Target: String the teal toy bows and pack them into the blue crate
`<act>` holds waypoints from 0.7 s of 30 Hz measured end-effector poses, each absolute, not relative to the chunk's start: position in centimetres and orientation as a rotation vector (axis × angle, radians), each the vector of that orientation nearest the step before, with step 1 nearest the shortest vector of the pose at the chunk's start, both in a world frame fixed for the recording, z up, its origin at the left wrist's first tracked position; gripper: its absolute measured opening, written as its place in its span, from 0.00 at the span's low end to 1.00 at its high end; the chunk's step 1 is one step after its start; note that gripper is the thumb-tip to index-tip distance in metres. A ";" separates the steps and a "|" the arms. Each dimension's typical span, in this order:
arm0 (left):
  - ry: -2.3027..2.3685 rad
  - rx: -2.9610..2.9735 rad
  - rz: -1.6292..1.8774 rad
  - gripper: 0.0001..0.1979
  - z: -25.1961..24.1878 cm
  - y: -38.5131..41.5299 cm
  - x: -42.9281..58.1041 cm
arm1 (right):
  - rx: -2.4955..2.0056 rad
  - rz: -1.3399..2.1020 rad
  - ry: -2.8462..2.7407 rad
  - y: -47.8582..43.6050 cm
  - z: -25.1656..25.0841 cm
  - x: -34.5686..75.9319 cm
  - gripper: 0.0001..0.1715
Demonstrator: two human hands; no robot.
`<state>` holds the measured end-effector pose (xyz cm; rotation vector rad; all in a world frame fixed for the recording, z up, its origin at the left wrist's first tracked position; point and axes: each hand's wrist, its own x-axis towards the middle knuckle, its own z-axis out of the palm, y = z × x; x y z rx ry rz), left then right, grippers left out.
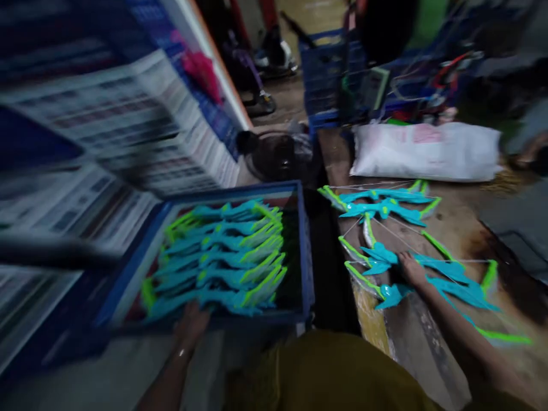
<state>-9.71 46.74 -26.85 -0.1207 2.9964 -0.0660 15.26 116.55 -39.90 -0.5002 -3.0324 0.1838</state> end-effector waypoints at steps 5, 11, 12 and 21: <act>2.930 -0.298 0.067 0.33 -28.1 45.8 -11.0 | -0.406 0.058 -3.033 119.5 -43.1 16.0 0.22; 2.953 -0.260 0.095 0.29 -29.5 44.4 -11.2 | -0.680 -0.023 -2.977 117.3 -42.6 15.6 0.24; 2.955 -0.260 0.090 0.28 -29.6 44.2 -11.3 | -0.712 -0.057 -2.910 115.8 -42.0 15.3 0.27; 2.930 -0.262 -0.008 0.23 -30.0 43.3 -13.1 | -0.232 0.294 -2.793 96.8 -42.3 5.9 0.32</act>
